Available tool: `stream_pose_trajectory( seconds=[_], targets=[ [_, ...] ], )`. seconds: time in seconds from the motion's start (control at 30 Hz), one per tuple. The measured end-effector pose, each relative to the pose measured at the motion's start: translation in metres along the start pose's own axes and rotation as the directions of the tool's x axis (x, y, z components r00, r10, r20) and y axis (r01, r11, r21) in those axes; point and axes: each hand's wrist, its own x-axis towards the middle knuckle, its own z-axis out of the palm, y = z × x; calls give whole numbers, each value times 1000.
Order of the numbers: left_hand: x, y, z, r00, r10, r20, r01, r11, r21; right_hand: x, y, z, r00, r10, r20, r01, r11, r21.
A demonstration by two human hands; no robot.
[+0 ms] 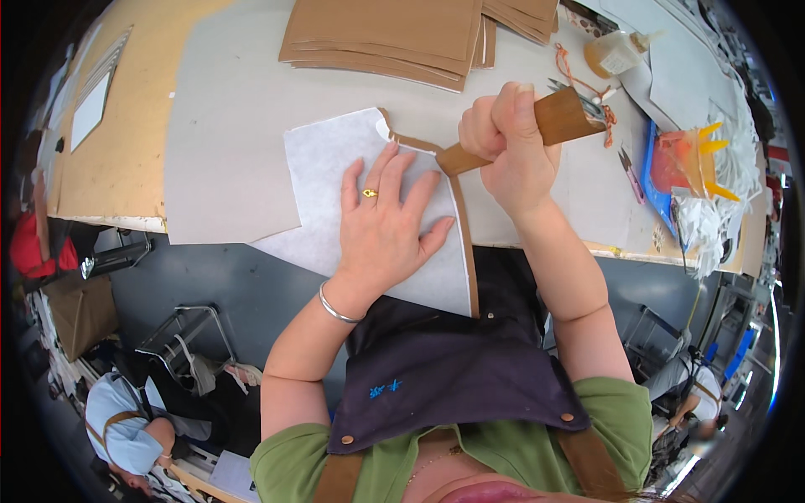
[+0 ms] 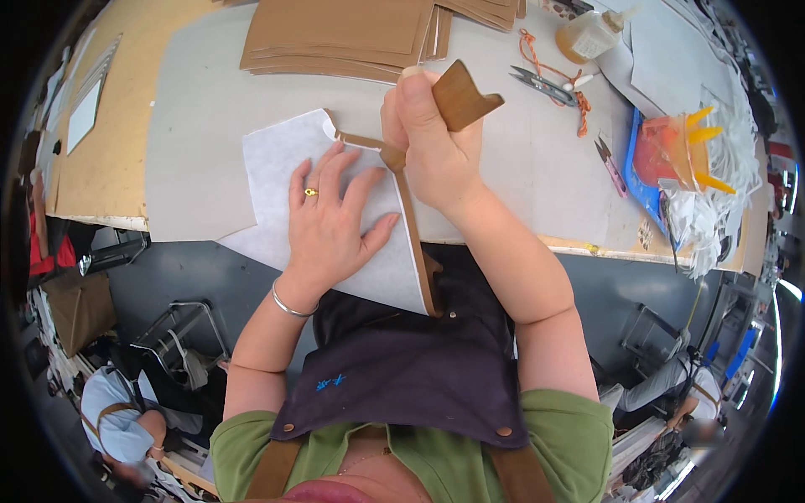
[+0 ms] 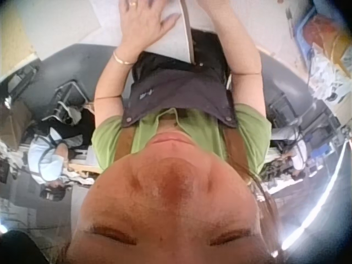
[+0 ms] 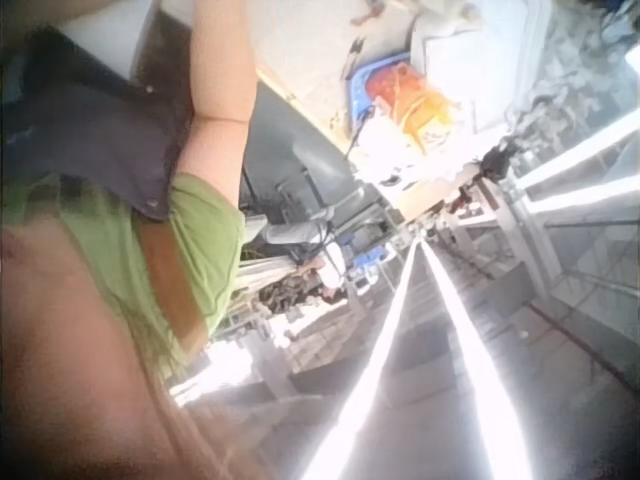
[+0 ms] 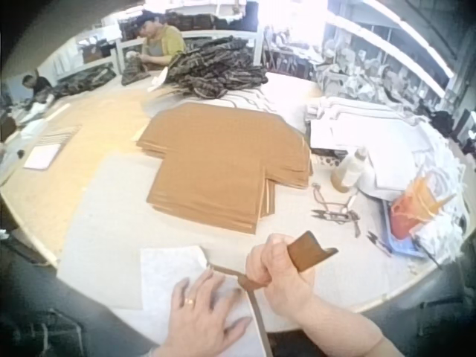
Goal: The recorder joins leather and stiffener components using pliers, a wooden block for pressing, and adhesive applied with a brush.
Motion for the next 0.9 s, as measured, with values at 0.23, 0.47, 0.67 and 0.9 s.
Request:
stream_pose_trajectory(
  seconds=[0.23, 0.47, 0.67, 0.9],
  targets=[
    [-6, -10, -1, 999, 14, -43, -15, 1000, -9, -7, -1, 11, 994, 19, -112, -16, 1000, 24],
    [-13, -52, -48, 934, -298, -197, 332, 928, 169, -11, 8, -17, 982, -40, -183, 52, 997, 58],
    [-9, -56, -65, 745, -666, 19, 663, 738, -129, -20, -36, -58, 920, 310, -239, -373, 879, -298],
    [-12, -86, -87, 805, -593, 35, 574, 761, -304, -67, -50, -115, 970, -222, -96, -48, 211, -976]
  ],
)
